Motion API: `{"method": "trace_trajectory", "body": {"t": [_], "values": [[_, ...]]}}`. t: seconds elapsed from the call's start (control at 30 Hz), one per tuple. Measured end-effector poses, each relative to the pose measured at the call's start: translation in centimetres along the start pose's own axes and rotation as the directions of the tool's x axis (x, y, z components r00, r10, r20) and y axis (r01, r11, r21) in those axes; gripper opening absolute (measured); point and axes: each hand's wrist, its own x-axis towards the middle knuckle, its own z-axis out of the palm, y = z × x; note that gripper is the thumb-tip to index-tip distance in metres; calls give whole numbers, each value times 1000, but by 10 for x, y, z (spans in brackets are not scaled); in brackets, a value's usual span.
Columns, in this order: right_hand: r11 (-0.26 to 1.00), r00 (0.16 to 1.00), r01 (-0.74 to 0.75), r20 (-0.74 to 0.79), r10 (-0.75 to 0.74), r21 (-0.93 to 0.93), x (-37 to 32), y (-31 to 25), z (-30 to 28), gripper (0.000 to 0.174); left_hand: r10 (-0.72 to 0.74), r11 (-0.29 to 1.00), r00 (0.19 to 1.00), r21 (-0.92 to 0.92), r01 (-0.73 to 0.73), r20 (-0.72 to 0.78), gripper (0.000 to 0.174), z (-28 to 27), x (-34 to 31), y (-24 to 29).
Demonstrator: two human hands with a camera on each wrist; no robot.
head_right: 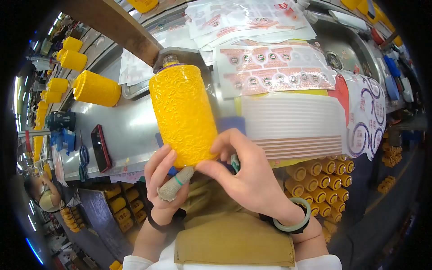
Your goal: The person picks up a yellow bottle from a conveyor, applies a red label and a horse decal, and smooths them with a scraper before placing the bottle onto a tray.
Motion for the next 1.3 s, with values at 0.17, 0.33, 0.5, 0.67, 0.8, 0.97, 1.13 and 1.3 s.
{"method": "trace_trajectory", "body": {"t": [0.17,0.33,0.5,0.67,0.8,0.97,1.13,1.3], "values": [[998,1000,6,8,-6,57,0,1,0,17,7,1000,1000,0,-7,5,29,0,2,0],[992,1000,-6,18,4,123,0,4,-5,19,45,995,996,82,-52,81,22,-4,12,0],[984,999,-33,45,25,172,1,-1,-6,20,100,992,981,60,-111,163,23,-1,35,1],[976,997,-29,-70,45,215,0,1,-33,24,-113,993,990,-31,111,-80,23,3,8,3],[979,978,87,-202,-48,187,6,0,-36,24,-46,996,997,80,51,-68,23,15,12,11],[952,995,98,-32,-93,290,2,-11,-15,24,88,996,996,-20,-88,5,25,11,23,-5],[967,978,127,-190,-85,223,7,-4,-34,25,-103,994,984,-62,94,-145,31,15,6,8],[957,982,168,-127,-140,238,7,-21,-21,25,31,999,999,-30,-30,34,30,8,39,6]]}}
